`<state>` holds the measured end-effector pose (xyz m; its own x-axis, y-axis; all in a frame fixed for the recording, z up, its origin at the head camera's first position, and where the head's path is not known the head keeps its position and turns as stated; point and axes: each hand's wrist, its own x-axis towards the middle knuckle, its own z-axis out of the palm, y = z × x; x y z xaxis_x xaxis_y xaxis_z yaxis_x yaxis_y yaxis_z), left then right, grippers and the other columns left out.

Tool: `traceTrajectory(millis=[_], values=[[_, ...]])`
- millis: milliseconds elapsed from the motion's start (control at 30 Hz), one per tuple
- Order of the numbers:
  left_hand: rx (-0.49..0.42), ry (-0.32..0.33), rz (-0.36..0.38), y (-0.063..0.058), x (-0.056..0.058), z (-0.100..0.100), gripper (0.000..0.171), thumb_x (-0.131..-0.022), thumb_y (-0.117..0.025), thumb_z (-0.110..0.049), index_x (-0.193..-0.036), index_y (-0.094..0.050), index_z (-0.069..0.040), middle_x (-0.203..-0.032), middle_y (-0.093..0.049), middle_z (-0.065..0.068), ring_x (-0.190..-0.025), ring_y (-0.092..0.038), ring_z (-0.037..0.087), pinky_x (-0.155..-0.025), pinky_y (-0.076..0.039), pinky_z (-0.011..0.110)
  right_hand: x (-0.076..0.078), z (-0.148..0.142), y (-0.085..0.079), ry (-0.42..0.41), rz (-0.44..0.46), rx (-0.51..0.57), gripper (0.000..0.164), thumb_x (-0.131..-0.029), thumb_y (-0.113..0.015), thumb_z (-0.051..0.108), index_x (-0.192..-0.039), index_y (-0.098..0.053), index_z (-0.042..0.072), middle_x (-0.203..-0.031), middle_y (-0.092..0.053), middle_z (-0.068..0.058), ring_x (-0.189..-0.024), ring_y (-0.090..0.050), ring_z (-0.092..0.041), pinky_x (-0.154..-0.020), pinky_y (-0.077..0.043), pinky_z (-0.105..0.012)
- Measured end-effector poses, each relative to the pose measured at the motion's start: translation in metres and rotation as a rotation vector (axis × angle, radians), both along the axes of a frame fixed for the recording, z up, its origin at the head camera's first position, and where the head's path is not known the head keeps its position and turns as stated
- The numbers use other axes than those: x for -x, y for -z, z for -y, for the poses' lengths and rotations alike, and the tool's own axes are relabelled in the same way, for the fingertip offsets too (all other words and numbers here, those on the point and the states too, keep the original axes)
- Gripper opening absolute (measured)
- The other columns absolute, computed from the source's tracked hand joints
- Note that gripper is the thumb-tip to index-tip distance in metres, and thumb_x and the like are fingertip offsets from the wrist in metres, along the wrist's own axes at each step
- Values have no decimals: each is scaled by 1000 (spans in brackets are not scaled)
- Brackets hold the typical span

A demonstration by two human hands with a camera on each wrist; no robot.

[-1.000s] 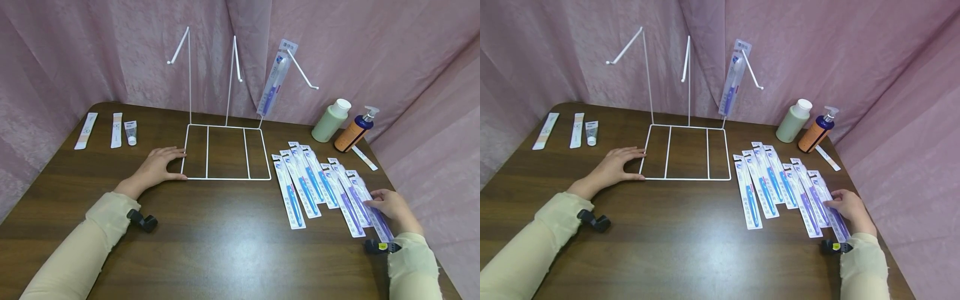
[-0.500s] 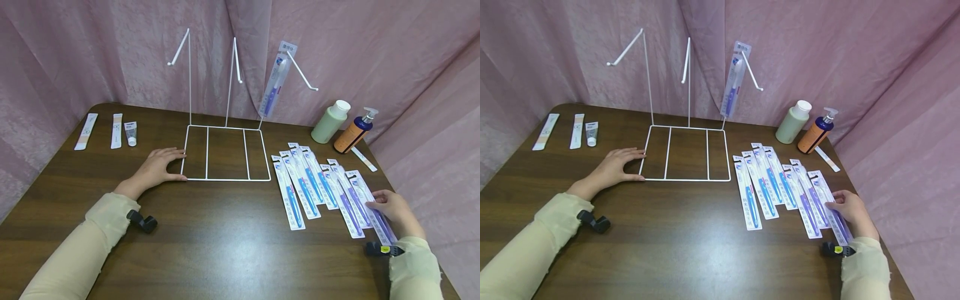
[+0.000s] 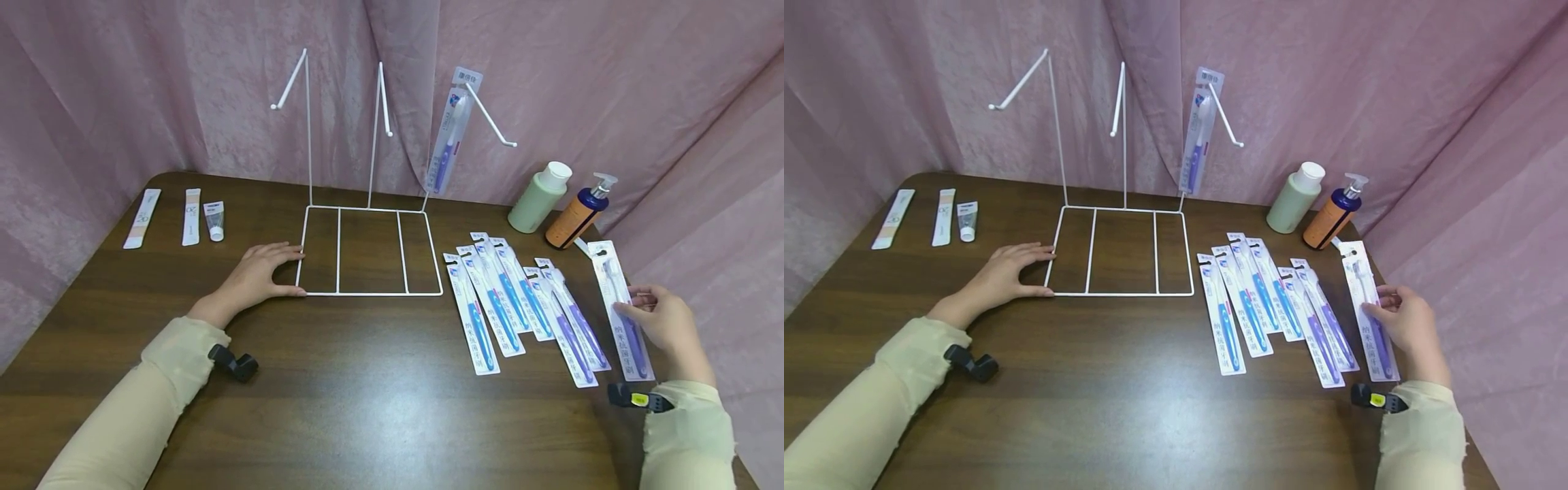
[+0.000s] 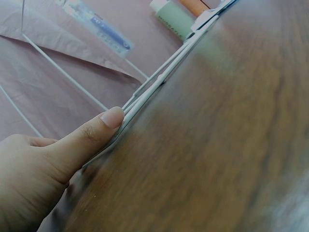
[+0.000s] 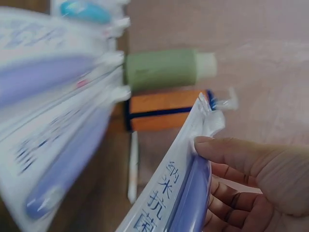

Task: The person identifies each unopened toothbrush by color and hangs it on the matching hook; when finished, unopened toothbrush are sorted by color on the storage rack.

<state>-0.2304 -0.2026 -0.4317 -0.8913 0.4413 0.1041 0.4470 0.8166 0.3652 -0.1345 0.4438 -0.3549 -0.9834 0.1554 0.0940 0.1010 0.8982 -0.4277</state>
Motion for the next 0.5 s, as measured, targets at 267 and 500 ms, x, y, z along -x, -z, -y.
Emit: traceTrajectory(millis=[267,500], values=[[-6,-1,-3,0,0,0,84,-72,-75,-57,-138,-53,-9,-150,-43,14,-142,-31,37,-114,-18,61,9,23,-34,-26,-130,90,46,-89,-68,18,-122,-53,-10,-73,-42,43,-65,-44,26,-55,-41,-5],[1,3,-12,1,0,0,85,-72,-76,-57,-138,-53,-9,-149,-44,13,-142,-32,36,-114,-19,61,13,56,-57,-38,-214,126,45,-88,-69,20,-124,-54,-4,-75,-45,41,-67,-45,21,-57,-40,-4]])
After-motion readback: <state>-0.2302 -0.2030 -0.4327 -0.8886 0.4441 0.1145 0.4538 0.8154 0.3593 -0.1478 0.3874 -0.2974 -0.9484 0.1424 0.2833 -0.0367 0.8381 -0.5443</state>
